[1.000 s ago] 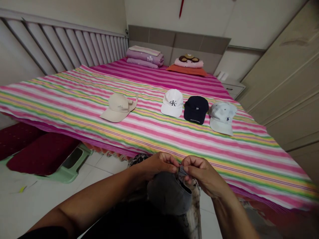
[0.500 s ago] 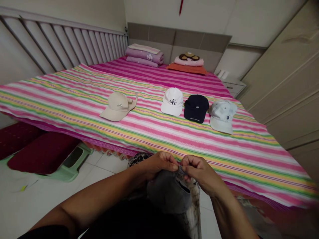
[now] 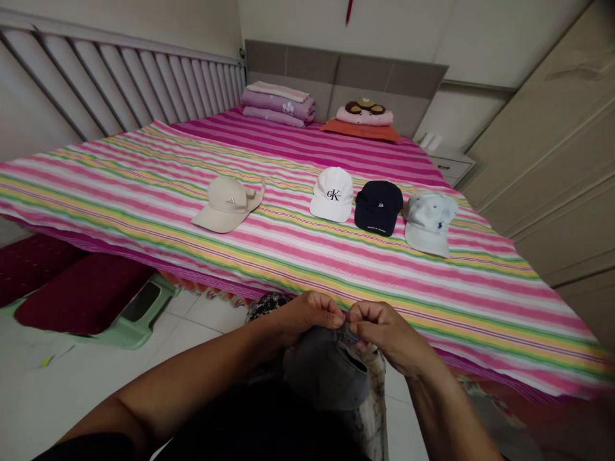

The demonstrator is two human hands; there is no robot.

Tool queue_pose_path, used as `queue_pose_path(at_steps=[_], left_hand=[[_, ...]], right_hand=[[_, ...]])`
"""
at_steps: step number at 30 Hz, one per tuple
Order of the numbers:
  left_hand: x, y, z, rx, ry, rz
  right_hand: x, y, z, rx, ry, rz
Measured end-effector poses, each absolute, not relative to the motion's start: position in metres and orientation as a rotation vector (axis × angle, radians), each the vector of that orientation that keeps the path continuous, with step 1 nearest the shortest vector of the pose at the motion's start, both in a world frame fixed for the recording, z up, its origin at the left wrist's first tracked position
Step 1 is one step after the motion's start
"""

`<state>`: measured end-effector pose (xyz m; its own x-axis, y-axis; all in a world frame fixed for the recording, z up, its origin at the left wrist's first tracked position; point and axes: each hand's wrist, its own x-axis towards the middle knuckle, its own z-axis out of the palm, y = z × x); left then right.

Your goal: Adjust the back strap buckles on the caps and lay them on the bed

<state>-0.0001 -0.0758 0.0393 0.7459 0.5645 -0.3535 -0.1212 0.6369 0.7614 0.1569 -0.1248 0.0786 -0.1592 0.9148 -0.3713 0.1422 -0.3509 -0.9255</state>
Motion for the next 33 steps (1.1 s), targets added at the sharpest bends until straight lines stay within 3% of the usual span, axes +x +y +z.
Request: queue_pose_path(at_steps=[18, 29, 33], left_hand=[[-0.003, -0.072, 0.036, 0.794, 0.595, 0.482], [-0.004, -0.075, 0.041, 0.939, 0.65, 0.471], [-0.004, -0.072, 0.039, 0.851, 0.592, 0.519]], right_hand=[[0.157, -0.132, 0.072, -1.277, -0.859, 1.69], [0.149, -0.133, 0.07, -1.318, -0.86, 1.654], [0.146, -0.134, 0.067, -1.306, -0.971, 1.503]])
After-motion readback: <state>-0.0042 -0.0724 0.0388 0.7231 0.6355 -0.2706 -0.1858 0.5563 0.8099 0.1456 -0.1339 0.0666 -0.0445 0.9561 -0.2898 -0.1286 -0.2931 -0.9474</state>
